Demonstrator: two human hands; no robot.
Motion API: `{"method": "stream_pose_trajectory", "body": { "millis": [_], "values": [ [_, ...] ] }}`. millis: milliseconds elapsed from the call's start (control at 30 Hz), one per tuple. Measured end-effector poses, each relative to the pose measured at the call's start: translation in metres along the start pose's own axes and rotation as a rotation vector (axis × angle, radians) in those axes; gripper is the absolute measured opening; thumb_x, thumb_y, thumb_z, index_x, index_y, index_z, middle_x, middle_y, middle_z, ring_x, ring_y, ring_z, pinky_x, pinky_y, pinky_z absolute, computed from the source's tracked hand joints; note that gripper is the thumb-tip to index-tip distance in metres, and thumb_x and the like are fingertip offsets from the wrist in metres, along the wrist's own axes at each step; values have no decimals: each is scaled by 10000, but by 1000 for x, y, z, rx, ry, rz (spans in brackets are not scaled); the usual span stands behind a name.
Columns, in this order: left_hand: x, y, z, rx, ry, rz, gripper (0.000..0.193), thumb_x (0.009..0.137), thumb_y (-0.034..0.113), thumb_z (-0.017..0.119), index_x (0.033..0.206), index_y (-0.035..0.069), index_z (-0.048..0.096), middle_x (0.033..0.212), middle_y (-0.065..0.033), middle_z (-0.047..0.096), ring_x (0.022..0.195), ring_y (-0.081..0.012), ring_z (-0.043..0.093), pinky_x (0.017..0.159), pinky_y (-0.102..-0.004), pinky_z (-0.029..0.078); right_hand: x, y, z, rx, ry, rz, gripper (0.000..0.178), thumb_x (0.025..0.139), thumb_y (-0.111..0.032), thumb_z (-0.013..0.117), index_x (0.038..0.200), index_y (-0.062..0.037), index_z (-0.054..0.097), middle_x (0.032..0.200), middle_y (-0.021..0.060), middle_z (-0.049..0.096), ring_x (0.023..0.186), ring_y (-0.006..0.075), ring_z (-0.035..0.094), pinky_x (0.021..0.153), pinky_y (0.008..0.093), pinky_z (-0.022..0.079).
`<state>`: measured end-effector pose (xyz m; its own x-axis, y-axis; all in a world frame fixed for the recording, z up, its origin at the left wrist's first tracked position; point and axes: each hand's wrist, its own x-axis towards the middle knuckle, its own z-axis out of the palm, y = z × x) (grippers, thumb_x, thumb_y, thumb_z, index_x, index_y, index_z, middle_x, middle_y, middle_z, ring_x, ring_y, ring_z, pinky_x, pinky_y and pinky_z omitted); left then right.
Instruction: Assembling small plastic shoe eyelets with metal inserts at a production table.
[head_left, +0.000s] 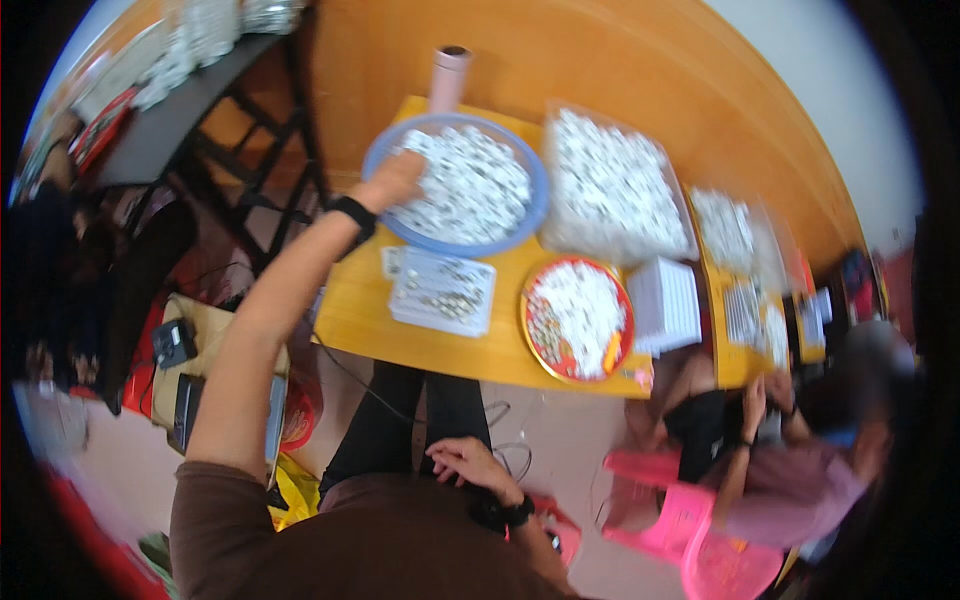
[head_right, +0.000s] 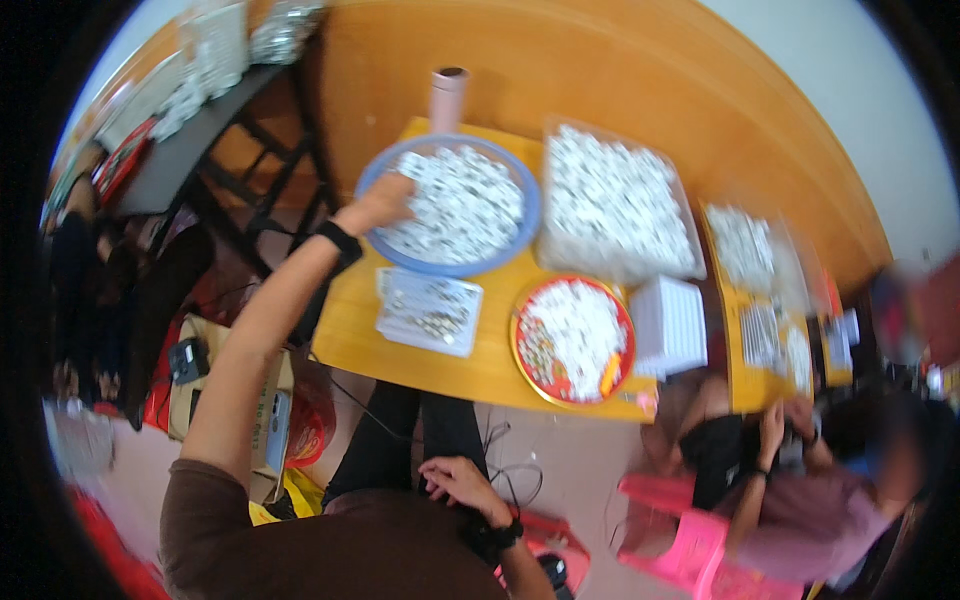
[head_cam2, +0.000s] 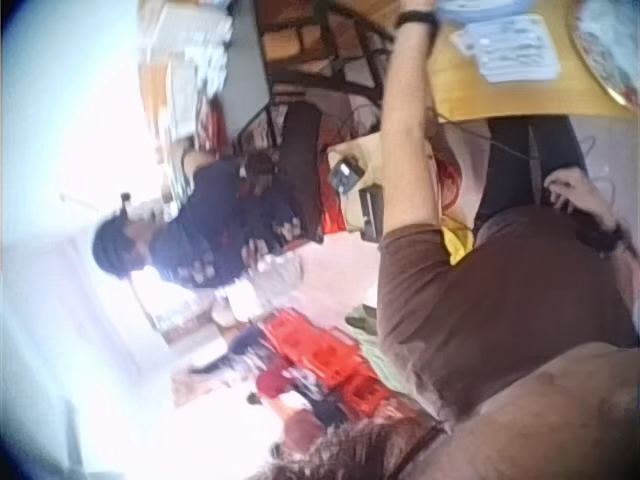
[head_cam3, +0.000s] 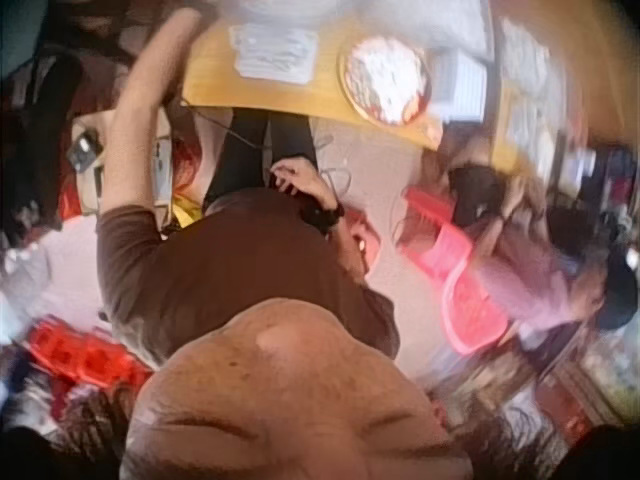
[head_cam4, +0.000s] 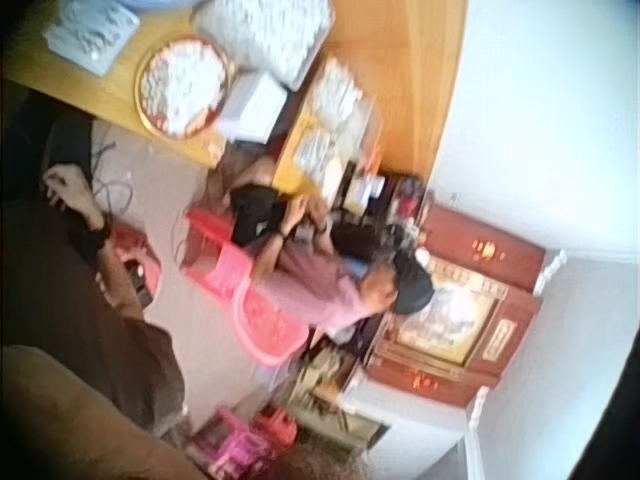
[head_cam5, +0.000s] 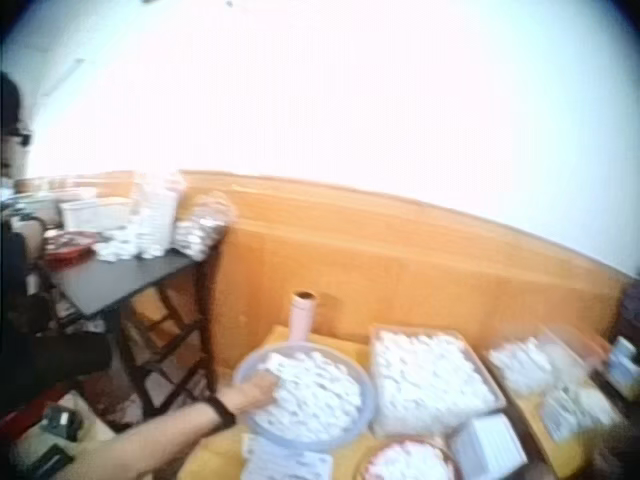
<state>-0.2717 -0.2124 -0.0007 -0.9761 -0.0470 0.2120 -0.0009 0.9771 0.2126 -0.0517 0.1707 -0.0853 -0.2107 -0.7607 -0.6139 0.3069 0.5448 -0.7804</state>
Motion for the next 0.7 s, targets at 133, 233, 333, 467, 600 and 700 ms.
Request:
{"method": "stream_pose_trajectory", "body": {
  "millis": [133, 233, 333, 467, 600, 700],
  "values": [
    [-13, -11, -20, -38, -12, 71, 148, 670, 69, 619, 783, -25, 622, 823, -234, 614, 831, -364, 605, 728, -422, 480, 1, -9, -1, 35, 9, -40, 236, 924, -175, 477, 1093, -36, 566, 829, 78, 628, 700, 161, 659, 465, 234, 501],
    [-10, 6, -32, -9, -76, -13, 134, 651, 29, 623, 784, 17, 622, 885, -196, 615, 866, -345, 597, 740, -407, 469, -1, -12, -1, -3, 15, -62, 236, 912, -162, 488, 1073, -13, 576, 846, 88, 634, 699, 163, 658, 482, 241, 510],
    [-6, 11, -35, -58, -102, 28, 172, 623, 21, 659, 786, 31, 605, 841, -165, 618, 838, -329, 599, 716, -399, 467, -6, -10, 0, 13, 43, -52, 233, 909, -155, 491, 1071, -14, 582, 847, 82, 635, 693, 159, 653, 513, 251, 514],
    [-8, 15, -37, -174, -141, 30, 259, 573, 33, 721, 780, 25, 565, 768, -130, 601, 801, -292, 590, 677, -375, 457, -25, -22, -8, -160, 56, -163, 230, 899, -159, 510, 1064, -18, 588, 854, 78, 639, 705, 141, 641, 542, 253, 509],
    [-13, 0, -32, -286, -158, -35, 226, 589, 42, 712, 772, 16, 582, 755, -120, 590, 772, -250, 582, 659, -353, 448, -60, -45, -53, -47, 434, -381, 185, 853, -119, 555, 970, 12, 614, 776, 88, 652, 690, 145, 634, 585, 269, 498],
    [-22, -12, -26, -359, -41, 28, 196, 618, 56, 695, 794, 11, 621, 715, -108, 587, 703, -203, 573, 636, -316, 443, -73, -54, -93, -201, 942, -496, 153, 832, -76, 566, 934, 21, 624, 774, 104, 634, 723, 187, 621, 630, 306, 482]
  ]
}}
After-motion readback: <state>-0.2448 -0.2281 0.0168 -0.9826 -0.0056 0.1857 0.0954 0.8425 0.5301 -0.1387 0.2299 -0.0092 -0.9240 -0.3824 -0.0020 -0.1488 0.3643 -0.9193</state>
